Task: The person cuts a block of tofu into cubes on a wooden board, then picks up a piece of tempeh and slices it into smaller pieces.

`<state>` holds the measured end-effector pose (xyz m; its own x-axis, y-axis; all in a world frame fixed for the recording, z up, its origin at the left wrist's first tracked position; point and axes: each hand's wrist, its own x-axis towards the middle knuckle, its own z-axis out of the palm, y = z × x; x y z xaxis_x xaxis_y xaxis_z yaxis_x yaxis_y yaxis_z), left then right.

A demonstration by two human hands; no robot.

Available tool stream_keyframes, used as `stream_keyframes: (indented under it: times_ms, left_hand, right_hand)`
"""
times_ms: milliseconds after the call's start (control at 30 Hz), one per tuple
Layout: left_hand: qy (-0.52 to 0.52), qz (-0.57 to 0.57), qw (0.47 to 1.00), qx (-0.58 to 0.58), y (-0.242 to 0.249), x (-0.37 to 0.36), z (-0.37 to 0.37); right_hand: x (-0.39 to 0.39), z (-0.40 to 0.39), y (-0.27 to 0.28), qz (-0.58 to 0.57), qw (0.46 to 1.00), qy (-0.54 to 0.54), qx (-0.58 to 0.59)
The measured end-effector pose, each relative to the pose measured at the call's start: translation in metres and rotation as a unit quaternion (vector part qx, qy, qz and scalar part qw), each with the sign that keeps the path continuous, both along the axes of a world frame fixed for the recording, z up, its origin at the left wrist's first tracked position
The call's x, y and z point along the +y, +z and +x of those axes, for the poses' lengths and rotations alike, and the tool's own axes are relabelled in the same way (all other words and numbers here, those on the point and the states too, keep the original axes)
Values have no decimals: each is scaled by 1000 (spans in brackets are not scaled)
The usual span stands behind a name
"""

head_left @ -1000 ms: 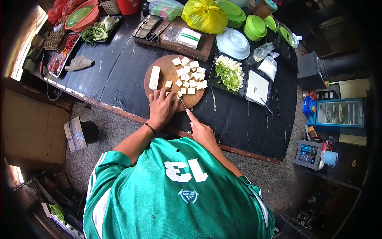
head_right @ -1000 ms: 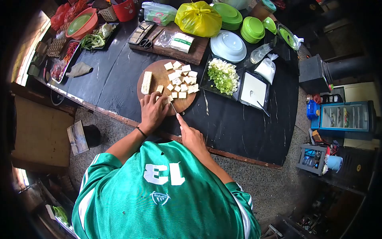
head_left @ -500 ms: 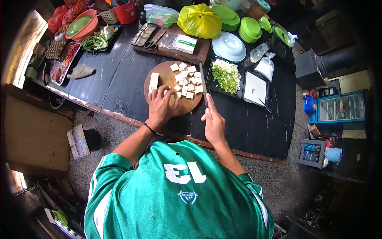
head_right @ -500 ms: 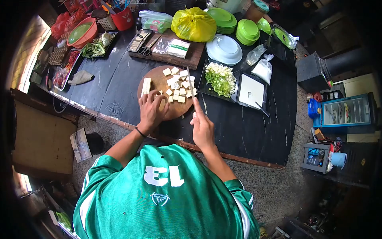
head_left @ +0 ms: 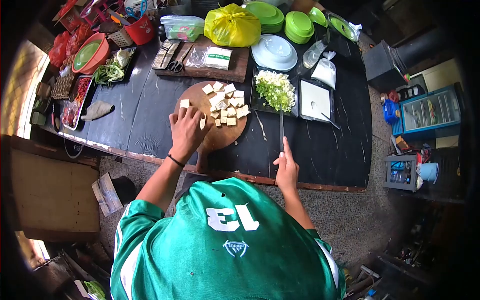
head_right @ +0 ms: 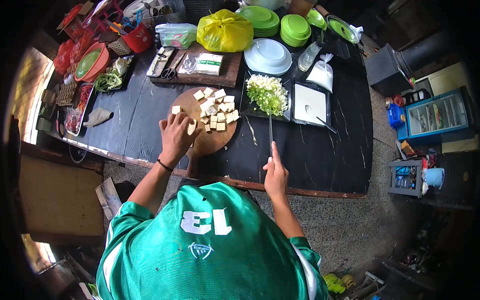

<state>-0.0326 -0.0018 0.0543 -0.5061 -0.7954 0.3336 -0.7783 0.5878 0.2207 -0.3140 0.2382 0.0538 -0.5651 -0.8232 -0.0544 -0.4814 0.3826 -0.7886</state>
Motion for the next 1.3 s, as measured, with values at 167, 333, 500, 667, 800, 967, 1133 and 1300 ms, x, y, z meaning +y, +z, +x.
stream_keyframes:
  times_ms: [167, 333, 500, 667, 800, 967, 1133, 1300]
  left_hand:
    - [58, 37, 995, -77, -3, 6, -3]
    - [63, 40, 991, -113, -7, -6, -4]
    - [42, 19, 997, -61, -15, 0, 2]
    - [33, -10, 999, -19, -23, 16, 4]
    - [-39, 19, 999, 16, -25, 30, 16]
    - [-83, 17, 996, 27, -30, 42, 20]
    - [-65, 17, 997, 47, -38, 46, 27]
    - [-68, 67, 991, 93, -48, 44, 27]
  right_hand:
    - [13, -13, -3, 36, 999, -20, 29]
    - [10, -13, -3, 39, 999, -18, 23]
    - [1, -4, -3, 8, 1000, 0, 13]
    - [-2, 3, 2, 20, 1000, 10, 8]
    - [-2, 11, 7, 3, 999, 38, 7]
    - [-2, 21, 2, -10, 997, 71, 15]
    - [-14, 46, 16, 17, 993, 115, -21]
    - [-27, 79, 7, -49, 980, 190, -38]
